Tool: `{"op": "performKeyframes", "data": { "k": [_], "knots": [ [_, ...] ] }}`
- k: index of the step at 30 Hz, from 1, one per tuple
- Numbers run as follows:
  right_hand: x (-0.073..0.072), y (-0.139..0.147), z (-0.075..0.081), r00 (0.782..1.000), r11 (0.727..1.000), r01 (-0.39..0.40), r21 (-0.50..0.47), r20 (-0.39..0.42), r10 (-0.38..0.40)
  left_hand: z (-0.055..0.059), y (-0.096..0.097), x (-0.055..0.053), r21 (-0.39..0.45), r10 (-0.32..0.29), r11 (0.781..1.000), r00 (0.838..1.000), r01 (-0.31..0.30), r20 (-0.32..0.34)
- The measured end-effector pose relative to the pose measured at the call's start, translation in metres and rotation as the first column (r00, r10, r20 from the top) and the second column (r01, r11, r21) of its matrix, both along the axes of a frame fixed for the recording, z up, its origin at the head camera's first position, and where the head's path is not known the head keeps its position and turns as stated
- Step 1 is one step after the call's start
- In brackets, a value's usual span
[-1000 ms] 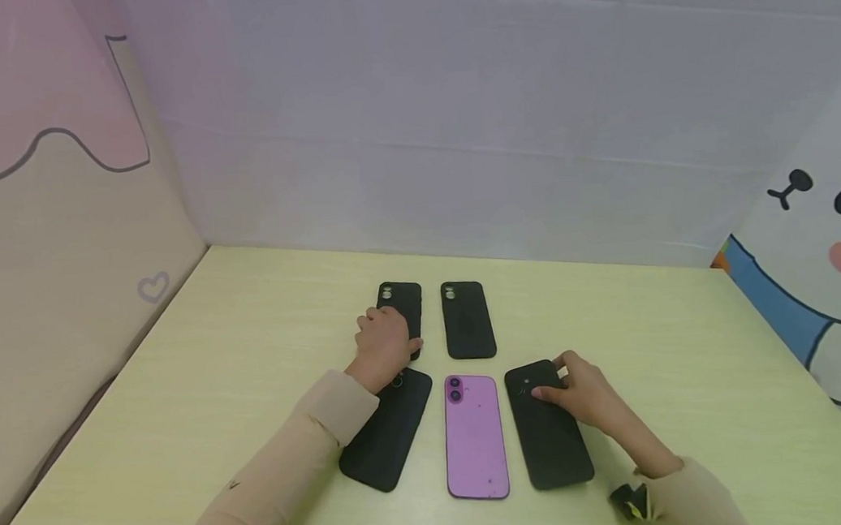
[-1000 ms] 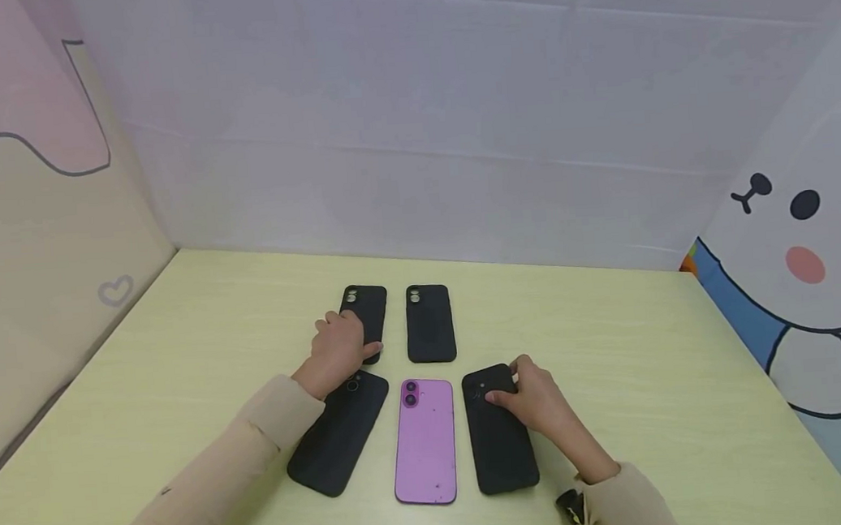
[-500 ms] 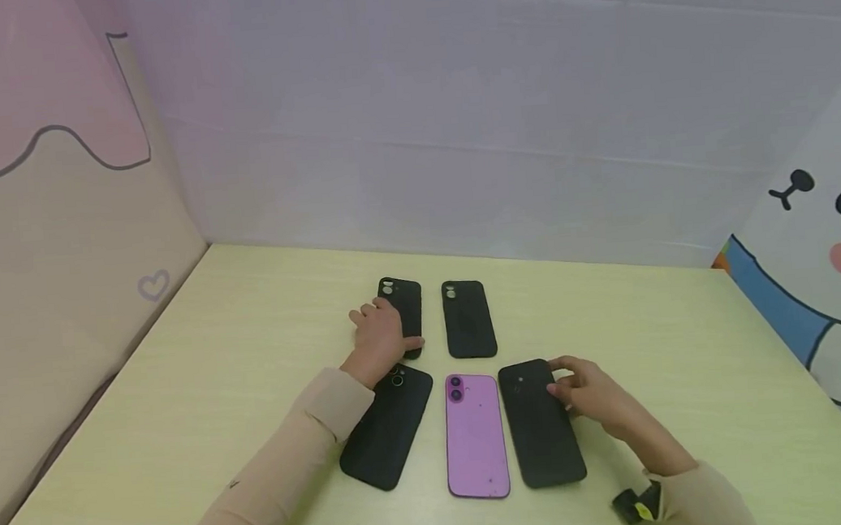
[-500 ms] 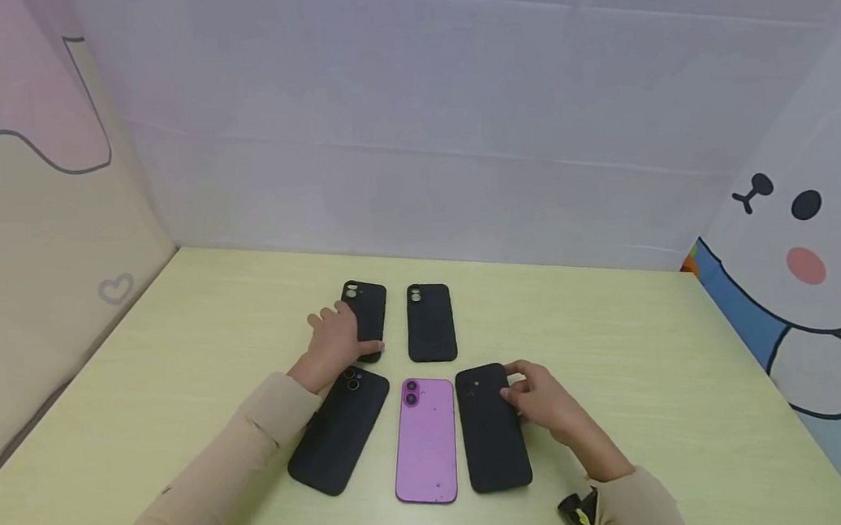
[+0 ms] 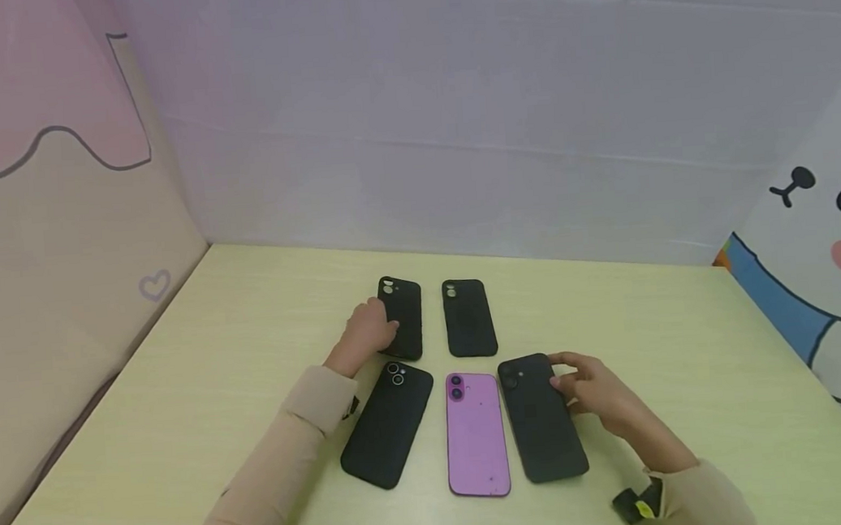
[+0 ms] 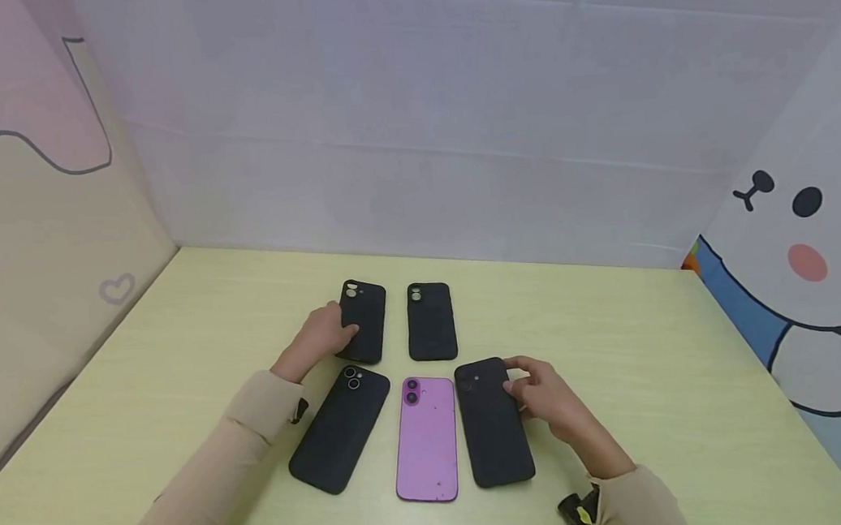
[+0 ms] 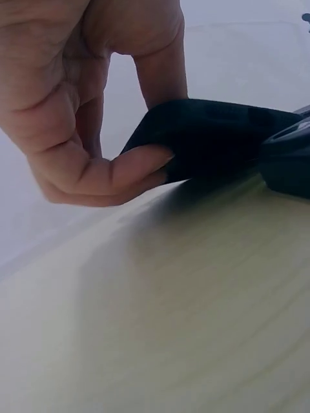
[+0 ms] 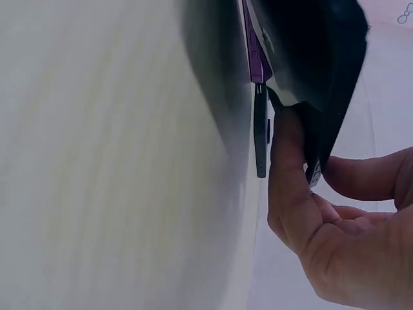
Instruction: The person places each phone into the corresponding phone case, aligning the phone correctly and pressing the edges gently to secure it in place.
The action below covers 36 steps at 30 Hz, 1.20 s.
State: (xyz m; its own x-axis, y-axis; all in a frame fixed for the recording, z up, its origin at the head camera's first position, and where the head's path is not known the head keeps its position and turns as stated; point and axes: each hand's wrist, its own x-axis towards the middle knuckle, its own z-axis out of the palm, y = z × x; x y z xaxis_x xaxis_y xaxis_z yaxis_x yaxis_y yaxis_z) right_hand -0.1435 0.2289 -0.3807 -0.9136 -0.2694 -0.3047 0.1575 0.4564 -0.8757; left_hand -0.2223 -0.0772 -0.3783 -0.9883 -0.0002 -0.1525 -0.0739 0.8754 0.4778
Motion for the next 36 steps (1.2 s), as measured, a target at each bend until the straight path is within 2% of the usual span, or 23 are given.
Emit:
{"op": "performKeyframes", "data": {
  "k": [4,11,20,30,36],
  "knots": [
    [-0.002,0.000,0.000,1.000,1.000,0.013,0.011,-0.003,-0.013,-0.004,-0.007,-0.005,0.100,0.021,0.995,0.999,-0.024,0.038],
    [-0.006,0.000,0.000,1.000,1.000,0.027,-0.016,0.004,-0.027,-0.007,-0.014,-0.011,0.189,0.050,0.980,0.997,-0.061,0.067],
    [-0.009,0.000,0.000,0.998,0.997,0.067,-0.043,0.011,-0.067,-0.001,-0.017,-0.009,0.337,0.082,0.932,0.984,-0.132,0.160],
    [-0.012,0.000,0.003,0.992,0.989,0.125,-0.074,0.018,-0.124,-0.002,-0.018,-0.011,0.414,0.107,0.894,0.979,-0.171,0.173],
    [-0.017,-0.003,0.009,0.987,0.985,0.159,-0.068,-0.021,-0.160,0.003,-0.017,-0.007,0.489,0.095,0.856,0.982,-0.165,0.165]
  ]
}}
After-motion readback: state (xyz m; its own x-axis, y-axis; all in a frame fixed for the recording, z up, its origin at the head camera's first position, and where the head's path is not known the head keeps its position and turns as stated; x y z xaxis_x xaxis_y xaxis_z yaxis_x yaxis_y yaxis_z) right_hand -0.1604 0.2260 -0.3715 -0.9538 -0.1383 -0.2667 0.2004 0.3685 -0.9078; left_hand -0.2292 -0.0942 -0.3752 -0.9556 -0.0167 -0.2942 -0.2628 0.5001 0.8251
